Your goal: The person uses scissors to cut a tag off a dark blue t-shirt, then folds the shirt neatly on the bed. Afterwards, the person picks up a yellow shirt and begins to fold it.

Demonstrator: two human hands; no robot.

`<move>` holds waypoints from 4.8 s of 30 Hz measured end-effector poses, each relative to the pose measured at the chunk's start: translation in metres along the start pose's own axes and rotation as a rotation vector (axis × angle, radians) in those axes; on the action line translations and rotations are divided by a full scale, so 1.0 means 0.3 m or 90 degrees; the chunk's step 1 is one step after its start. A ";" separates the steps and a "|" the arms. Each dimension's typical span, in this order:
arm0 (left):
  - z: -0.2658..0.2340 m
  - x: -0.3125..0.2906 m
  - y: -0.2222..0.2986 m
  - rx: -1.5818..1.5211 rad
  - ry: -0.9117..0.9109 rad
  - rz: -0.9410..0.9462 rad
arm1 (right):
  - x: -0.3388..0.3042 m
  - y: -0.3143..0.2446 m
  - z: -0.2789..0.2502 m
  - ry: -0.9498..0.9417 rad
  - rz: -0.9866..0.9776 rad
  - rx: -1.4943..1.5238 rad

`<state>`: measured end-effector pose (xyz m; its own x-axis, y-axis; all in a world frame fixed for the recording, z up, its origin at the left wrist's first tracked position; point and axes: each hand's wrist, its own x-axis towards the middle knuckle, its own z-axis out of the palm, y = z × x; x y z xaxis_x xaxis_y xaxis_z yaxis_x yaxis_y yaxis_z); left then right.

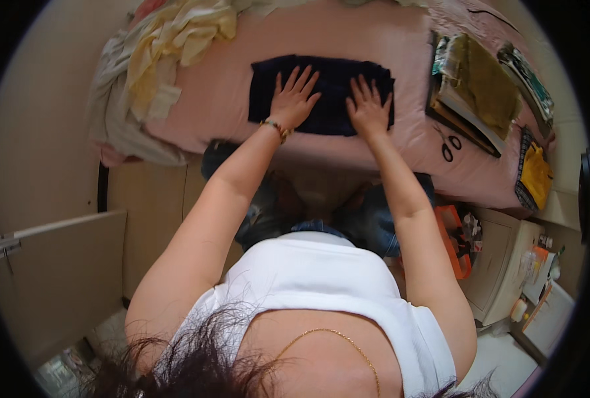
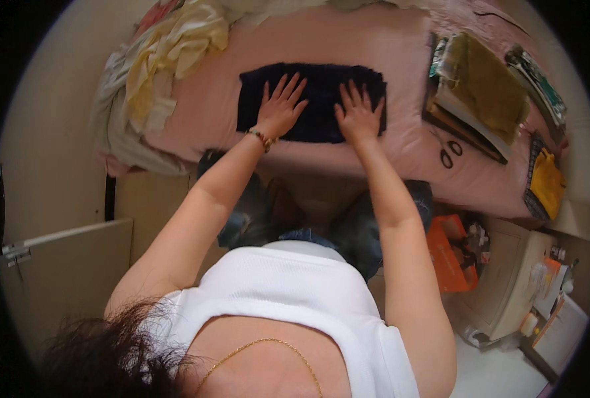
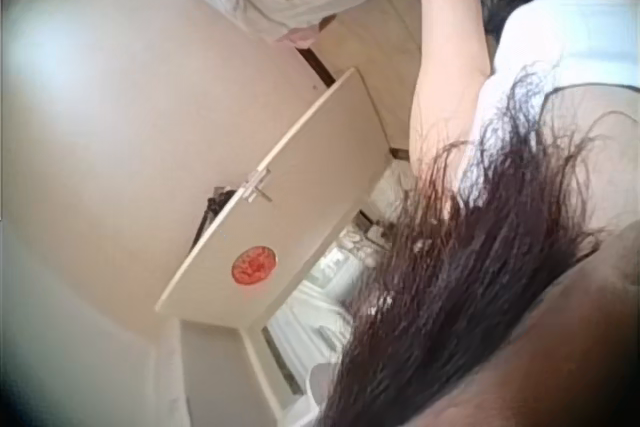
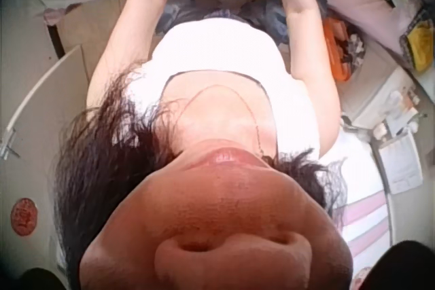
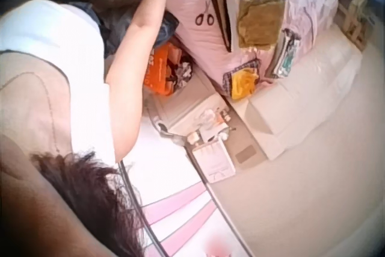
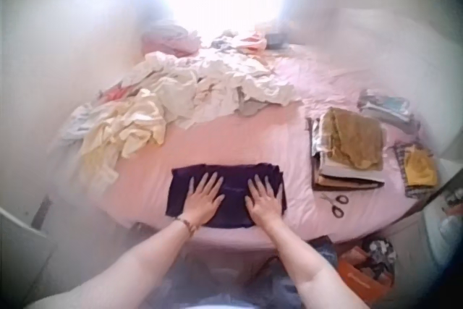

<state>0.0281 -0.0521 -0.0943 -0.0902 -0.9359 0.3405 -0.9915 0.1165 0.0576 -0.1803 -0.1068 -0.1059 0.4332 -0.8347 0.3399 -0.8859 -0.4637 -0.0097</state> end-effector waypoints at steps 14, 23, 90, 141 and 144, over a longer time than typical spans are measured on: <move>-0.055 -0.135 -0.095 -0.003 -0.007 -0.054 | -0.070 -0.074 -0.044 -0.011 -0.089 0.029; -0.042 -0.124 -0.104 0.008 -0.068 -0.062 | -0.073 -0.090 -0.048 -0.003 -0.069 0.048; -0.105 0.102 0.006 0.060 0.090 0.057 | 0.172 -0.054 -0.096 0.118 -0.119 0.015; -0.125 -0.006 -0.196 -0.188 0.254 -0.129 | 0.156 0.013 -0.168 0.235 -0.084 0.220; -0.142 -0.041 -0.261 -0.242 0.185 -0.316 | 0.126 0.141 -0.194 0.219 0.108 0.217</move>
<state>0.1109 -0.0356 -0.0632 0.4469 -0.7881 0.4233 -0.8028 -0.1446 0.5785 -0.2111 -0.1406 -0.0388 0.1580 -0.7867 0.5968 -0.8097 -0.4492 -0.3776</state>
